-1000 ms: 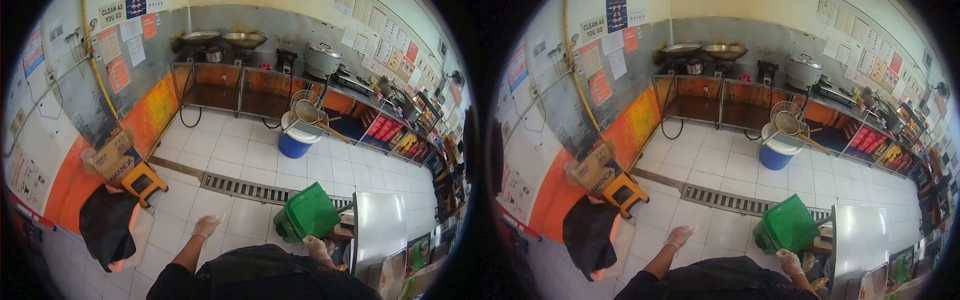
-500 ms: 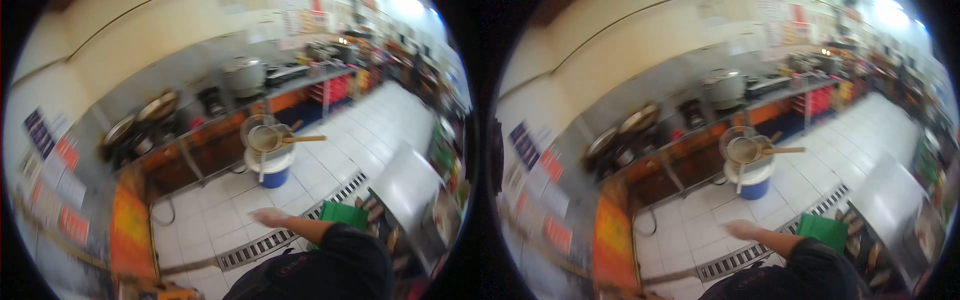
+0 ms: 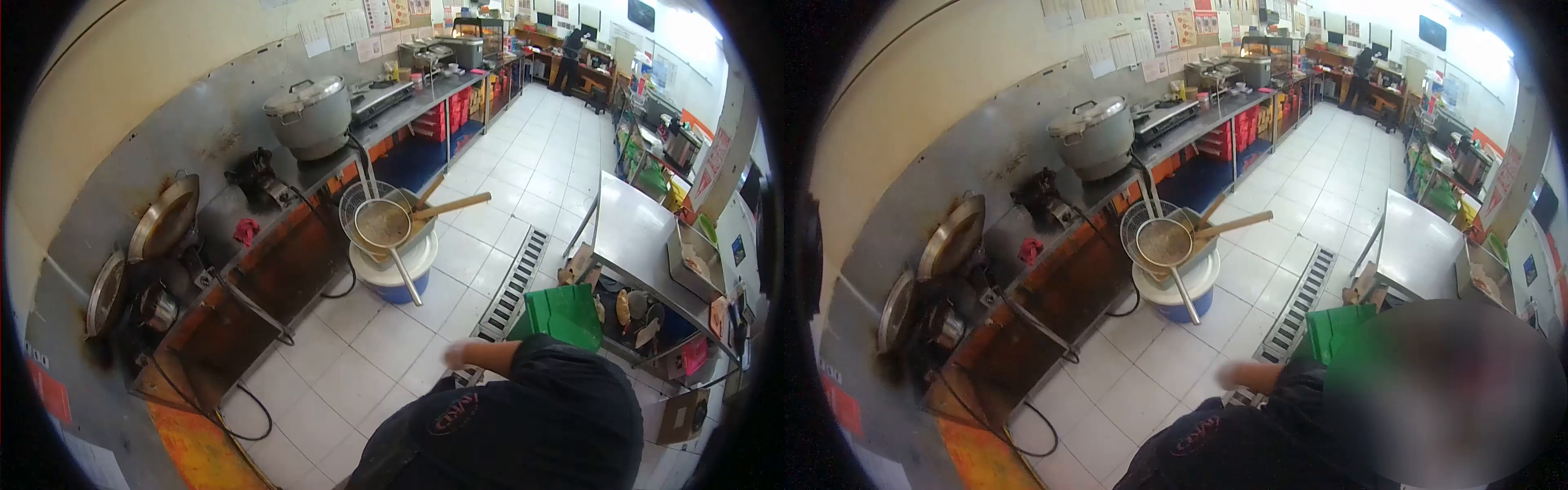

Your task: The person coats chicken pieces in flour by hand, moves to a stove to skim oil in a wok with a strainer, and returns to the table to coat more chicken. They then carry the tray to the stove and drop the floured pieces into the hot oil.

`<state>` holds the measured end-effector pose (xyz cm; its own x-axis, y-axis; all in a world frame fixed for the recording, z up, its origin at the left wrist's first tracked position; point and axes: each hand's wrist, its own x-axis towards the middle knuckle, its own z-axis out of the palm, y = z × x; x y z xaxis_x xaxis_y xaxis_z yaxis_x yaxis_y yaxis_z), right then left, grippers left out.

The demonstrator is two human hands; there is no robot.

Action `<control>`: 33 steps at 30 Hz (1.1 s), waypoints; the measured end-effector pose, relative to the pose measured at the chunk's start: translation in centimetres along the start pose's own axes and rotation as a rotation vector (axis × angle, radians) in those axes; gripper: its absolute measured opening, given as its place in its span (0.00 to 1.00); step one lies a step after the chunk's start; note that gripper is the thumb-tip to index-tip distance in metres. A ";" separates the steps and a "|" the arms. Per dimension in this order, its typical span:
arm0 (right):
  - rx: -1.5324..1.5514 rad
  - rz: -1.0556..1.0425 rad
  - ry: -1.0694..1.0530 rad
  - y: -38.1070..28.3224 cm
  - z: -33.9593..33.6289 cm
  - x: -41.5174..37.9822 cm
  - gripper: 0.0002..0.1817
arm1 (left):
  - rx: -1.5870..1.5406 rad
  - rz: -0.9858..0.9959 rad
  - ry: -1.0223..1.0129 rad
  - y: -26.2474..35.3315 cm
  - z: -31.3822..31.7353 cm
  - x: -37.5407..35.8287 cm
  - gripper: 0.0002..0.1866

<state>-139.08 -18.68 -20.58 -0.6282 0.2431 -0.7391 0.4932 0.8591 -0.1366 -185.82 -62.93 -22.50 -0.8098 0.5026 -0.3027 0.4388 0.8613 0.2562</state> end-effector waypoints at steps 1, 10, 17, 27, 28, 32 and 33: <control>0.059 0.074 -0.041 1.4 0.5 -2.7 0.18 | -0.020 -0.011 0.014 0.1 -0.5 2.8 0.37; 0.698 0.643 0.019 6.7 18.9 -4.7 0.18 | -0.080 -0.065 0.021 10.2 -10.9 21.2 0.35; 0.627 0.073 0.424 5.0 -12.9 11.8 0.15 | -1.427 -0.179 -0.027 19.4 -8.1 28.8 0.22; 0.819 0.041 0.509 8.4 -22.1 17.6 0.08 | -0.967 -0.299 0.144 27.3 -22.7 47.5 0.30; 0.903 0.135 0.486 7.2 -23.9 16.8 0.09 | -0.878 -0.297 0.212 28.0 -23.4 48.9 0.29; 1.040 0.329 0.329 4.6 -22.4 16.4 0.17 | -0.579 -0.301 0.259 28.4 -24.2 56.3 0.26; 0.991 0.354 0.331 4.0 -22.3 16.3 0.20 | -0.587 -0.280 0.246 28.2 -24.0 57.4 0.26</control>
<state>-160.77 -1.25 -18.44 -0.4134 0.6399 -0.6478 0.8480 0.0114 -0.5299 -229.25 -11.59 -10.61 -0.9569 0.1765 -0.2305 -0.0262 0.7382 0.6741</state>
